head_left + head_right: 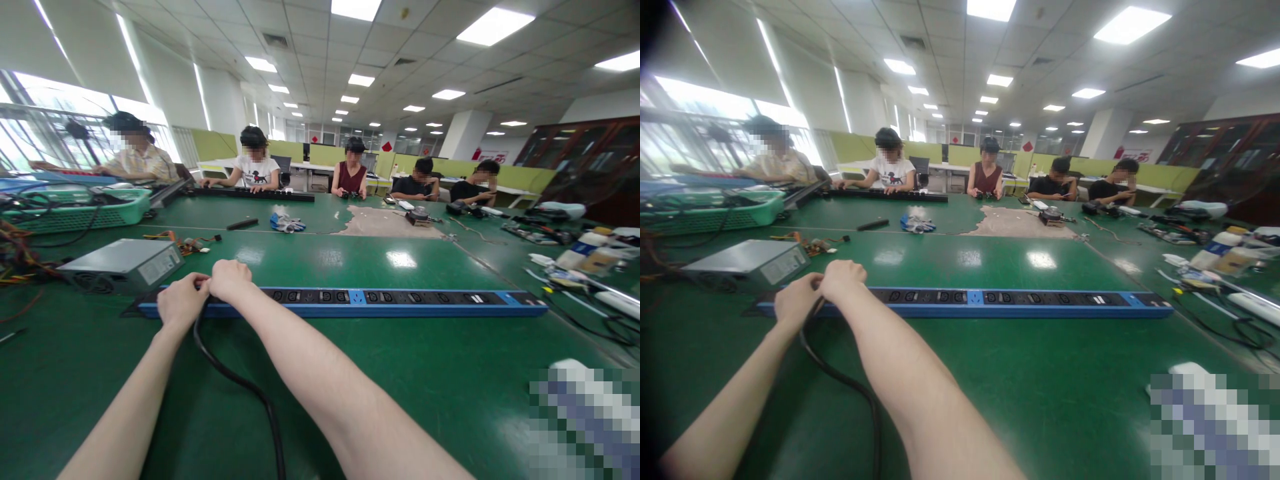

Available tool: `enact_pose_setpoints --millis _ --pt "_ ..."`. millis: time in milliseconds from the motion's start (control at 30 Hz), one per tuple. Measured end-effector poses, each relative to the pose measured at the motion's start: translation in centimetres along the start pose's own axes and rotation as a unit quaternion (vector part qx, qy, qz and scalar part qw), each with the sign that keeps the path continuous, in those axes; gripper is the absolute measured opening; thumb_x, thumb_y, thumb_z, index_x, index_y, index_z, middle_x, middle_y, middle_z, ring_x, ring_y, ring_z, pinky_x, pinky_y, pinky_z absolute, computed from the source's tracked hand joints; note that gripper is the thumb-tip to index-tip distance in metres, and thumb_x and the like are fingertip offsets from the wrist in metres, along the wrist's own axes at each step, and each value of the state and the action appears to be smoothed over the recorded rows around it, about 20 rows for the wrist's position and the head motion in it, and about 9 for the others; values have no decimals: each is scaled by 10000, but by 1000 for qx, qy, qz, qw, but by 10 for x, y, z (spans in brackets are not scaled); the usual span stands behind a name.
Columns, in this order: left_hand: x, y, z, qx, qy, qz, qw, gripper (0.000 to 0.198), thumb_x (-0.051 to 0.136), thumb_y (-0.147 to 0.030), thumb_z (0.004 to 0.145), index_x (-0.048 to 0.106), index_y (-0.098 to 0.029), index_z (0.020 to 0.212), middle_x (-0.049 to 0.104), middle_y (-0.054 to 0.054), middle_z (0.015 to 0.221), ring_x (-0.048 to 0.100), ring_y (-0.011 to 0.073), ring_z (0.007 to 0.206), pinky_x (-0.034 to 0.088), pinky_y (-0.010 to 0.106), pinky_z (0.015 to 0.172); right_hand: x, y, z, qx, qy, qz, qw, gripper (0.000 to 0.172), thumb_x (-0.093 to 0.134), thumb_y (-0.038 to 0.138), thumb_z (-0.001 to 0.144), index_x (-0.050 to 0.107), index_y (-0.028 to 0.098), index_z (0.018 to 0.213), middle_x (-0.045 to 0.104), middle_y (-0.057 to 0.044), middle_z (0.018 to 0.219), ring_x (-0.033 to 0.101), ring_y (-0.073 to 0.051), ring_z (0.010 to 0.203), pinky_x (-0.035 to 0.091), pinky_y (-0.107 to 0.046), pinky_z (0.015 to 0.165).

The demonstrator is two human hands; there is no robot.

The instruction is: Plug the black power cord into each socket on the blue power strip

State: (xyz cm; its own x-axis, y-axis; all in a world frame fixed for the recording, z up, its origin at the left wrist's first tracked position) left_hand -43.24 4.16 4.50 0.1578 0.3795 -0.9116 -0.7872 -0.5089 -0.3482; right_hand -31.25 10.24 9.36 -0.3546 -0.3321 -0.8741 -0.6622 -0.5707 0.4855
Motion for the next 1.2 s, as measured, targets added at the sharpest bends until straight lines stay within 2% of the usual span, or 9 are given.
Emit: enact_pose_setpoints --millis 200,433,567,833,1000,1200 --pt "0 0 -2 -12 5 -9 1000 489 452 -509 969 701 -201 1256 732 160 1207 646 307 1016 439 382 835 -2 -6 -18 5 -41 8 999 462 641 390 924 654 90 1274 707 -202 1279 692 -303 1194 589 -394 944" --pt "1 3 -2 -21 11 -5 1000 439 469 -441 961 680 -226 1281 718 148 1245 651 316 1046 462 378 806 7 3 -8 -2 -48 7 999 408 646 380 918 676 102 1216 720 -201 1256 699 -313 1182 592 -416 924" --pt "2 8 2 -18 19 0 1000 444 467 -448 974 669 -232 1304 715 136 1242 654 304 1036 451 367 789 16 12 -13 -21 -71 1 997 337 509 294 994 652 99 1228 729 -214 1218 718 -312 1142 587 -433 898" --pt "7 13 6 -12 20 -7 1000 468 459 -463 983 657 -236 1340 712 138 1241 652 314 1030 449 381 789 22 6 -24 -8 -74 17 997 330 421 363 1031 584 174 1247 746 -171 1180 722 -315 1121 552 -494 926" --pt "8 14 5 -3 18 -14 1000 468 474 -473 988 652 -238 1350 716 135 1247 652 295 1025 450 371 794 23 4 -15 27 -87 15 996 303 480 325 1005 603 147 1217 734 -182 1207 710 -330 1149 551 -475 927" --pt "10 16 8 -15 3 -25 1000 440 502 -457 975 678 -247 1320 729 132 1237 659 296 1034 469 373 821 23 9 -22 3 -110 -5 994 307 438 290 1025 603 129 1227 754 -176 1137 736 -307 1086 573 -468 903"
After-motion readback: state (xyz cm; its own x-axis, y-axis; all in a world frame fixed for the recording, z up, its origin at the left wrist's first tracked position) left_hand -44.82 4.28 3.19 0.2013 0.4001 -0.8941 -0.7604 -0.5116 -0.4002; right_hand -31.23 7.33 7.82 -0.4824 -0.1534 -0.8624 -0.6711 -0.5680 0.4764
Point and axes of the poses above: each hand's wrist, its own z-axis towards the middle knuckle, its own x-axis out of the palm, y = z × x, the point moved 9 cm from there along z, towards the middle knuckle
